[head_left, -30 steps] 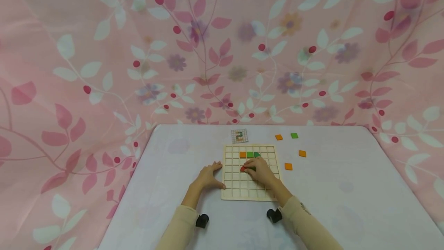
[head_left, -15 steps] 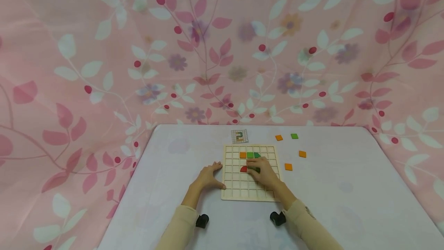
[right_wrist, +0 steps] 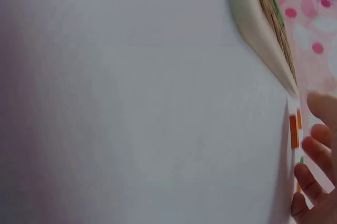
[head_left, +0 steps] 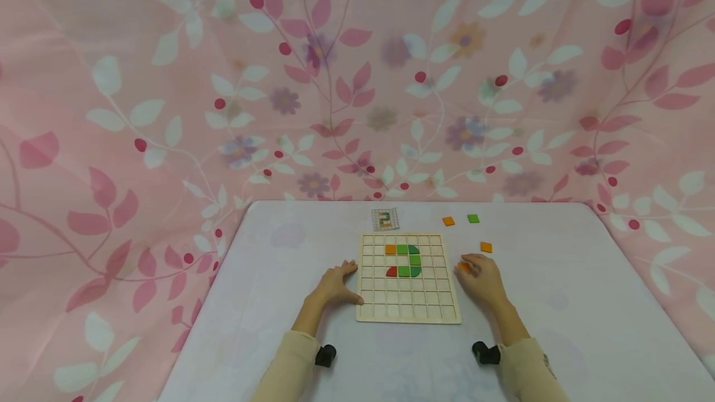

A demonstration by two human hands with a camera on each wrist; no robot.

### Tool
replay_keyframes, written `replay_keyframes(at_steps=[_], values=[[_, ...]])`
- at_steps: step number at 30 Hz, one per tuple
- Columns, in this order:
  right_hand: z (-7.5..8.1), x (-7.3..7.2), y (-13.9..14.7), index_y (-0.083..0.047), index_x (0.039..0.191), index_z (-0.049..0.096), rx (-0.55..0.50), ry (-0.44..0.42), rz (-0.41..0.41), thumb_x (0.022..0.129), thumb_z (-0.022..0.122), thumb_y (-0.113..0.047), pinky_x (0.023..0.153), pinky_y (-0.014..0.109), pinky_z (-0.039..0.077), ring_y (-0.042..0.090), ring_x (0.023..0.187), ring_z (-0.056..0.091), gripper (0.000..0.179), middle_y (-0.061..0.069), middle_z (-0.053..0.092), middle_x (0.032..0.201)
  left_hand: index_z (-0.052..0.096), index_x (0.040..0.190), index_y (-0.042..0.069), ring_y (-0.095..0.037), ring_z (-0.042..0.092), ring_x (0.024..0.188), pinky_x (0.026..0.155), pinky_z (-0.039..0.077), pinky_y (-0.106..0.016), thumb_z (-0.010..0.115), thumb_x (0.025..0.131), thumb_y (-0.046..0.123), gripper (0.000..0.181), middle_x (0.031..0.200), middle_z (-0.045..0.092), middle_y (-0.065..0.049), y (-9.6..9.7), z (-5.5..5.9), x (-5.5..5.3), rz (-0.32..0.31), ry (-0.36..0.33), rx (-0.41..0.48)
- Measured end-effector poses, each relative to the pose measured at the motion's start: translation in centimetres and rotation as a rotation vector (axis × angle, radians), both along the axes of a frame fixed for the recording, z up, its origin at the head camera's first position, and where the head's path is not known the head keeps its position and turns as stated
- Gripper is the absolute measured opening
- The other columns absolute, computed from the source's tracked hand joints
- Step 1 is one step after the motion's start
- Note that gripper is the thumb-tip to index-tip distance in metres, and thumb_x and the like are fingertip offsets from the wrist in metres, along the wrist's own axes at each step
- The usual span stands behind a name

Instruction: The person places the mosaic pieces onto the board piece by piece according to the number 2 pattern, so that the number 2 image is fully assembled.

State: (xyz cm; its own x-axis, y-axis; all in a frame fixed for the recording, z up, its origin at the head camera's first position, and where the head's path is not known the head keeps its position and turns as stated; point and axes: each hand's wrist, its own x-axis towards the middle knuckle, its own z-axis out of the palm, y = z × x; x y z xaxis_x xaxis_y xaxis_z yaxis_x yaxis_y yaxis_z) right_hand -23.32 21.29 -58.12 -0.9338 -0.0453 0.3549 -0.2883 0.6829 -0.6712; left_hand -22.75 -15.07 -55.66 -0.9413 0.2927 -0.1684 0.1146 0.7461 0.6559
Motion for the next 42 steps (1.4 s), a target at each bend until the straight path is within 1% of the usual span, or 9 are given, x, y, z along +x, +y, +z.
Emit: replay_keyframes(at_steps=[7,11,14,17,19,24,30,36,42], values=[[-1.1,0.6,1.5,0.009,0.099,0.068,0.025,0.068,0.048,0.071,0.078,-0.003,0.086,0.054,0.045,0.041,0.094,0.061,0.032,0.023,0.068,0.098,0.048,0.136,-0.001,-0.035,0.029,0.138,0.112,0.022,-0.053,0.089,0.060,0.024,0.089,0.146,0.040,-0.012,-0.1,-0.1,-0.2,0.000,0.003,0.002],[-1.1,1.0,1.7,0.007,0.102,0.067,-0.018,-0.003,0.013,0.074,0.075,0.000,0.088,0.051,0.047,0.039,0.098,0.061,0.030,0.021,0.067,0.100,0.047,0.136,-0.001,-0.035,0.029,0.138,0.113,0.022,-0.053,0.089,0.060,0.024,0.090,0.146,0.039,-0.012,0.0,-0.3,-0.2,-0.002,-0.004,0.000],[-1.0,1.3,1.7,0.007,0.102,0.067,-0.048,-0.032,-0.010,0.074,0.074,0.001,0.087,0.034,0.052,0.037,0.097,0.060,0.030,0.020,0.066,0.101,0.047,0.136,-0.001,-0.035,0.029,0.137,0.113,0.021,-0.053,0.089,0.060,0.023,0.089,0.146,0.040,-0.013,0.0,-0.2,-0.1,-0.005,-0.005,0.003],[-1.1,1.4,1.6,0.008,0.103,0.067,-0.068,-0.022,-0.025,0.072,0.074,0.000,0.083,0.013,0.048,0.036,0.095,0.061,0.033,0.020,0.066,0.100,0.047,0.136,-0.001,-0.035,0.029,0.138,0.113,0.021,-0.053,0.089,0.061,0.022,0.089,0.146,0.040,-0.013,-0.1,-0.1,0.0,-0.006,-0.005,0.007],[-1.1,1.4,1.4,0.009,0.102,0.066,-0.070,-0.005,-0.037,0.071,0.075,-0.001,0.080,0.010,0.046,0.036,0.094,0.061,0.033,0.021,0.066,0.099,0.047,0.136,-0.001,-0.035,0.029,0.138,0.113,0.021,-0.053,0.088,0.061,0.022,0.089,0.146,0.040,-0.013,0.0,-0.1,0.0,-0.007,-0.004,0.009],[-1.4,1.2,1.0,0.009,0.099,0.067,-0.063,0.025,-0.081,0.071,0.073,-0.001,0.078,0.025,0.053,0.034,0.090,0.062,0.031,0.020,0.068,0.096,0.047,0.136,-0.001,-0.035,0.029,0.138,0.113,0.021,-0.053,0.088,0.061,0.021,0.089,0.146,0.039,-0.013,0.0,0.0,0.0,-0.006,-0.005,0.006],[-1.3,0.9,0.9,0.009,0.103,0.066,-0.064,-0.024,-0.097,0.072,0.070,0.002,0.080,0.037,0.052,0.032,0.091,0.061,0.032,0.021,0.067,0.100,0.048,0.135,-0.002,-0.035,0.029,0.137,0.113,0.022,-0.053,0.088,0.061,0.021,0.088,0.145,0.040,-0.013,0.0,0.0,-0.1,-0.010,0.007,0.014],[-0.8,0.1,1.4,0.005,0.108,0.066,-0.089,-0.098,-0.128,0.077,0.068,-0.006,0.074,0.030,0.048,0.025,0.087,0.056,0.033,0.017,0.065,0.099,0.047,0.135,-0.003,-0.036,0.029,0.137,0.112,0.022,-0.053,0.089,0.060,0.022,0.089,0.145,0.040,-0.014,-0.1,-0.2,-0.1,-0.020,0.011,0.014],[-0.1,-3.6,2.3,0.012,0.099,0.066,-0.058,0.086,-0.218,0.081,0.066,-0.006,0.074,0.046,0.048,0.037,0.082,0.056,0.026,0.027,0.063,0.089,0.047,0.136,-0.001,-0.034,0.028,0.138,0.113,0.020,-0.053,0.088,0.061,0.023,0.089,0.146,0.039,-0.012,0.0,-0.2,0.0,-0.001,-0.013,0.021]])
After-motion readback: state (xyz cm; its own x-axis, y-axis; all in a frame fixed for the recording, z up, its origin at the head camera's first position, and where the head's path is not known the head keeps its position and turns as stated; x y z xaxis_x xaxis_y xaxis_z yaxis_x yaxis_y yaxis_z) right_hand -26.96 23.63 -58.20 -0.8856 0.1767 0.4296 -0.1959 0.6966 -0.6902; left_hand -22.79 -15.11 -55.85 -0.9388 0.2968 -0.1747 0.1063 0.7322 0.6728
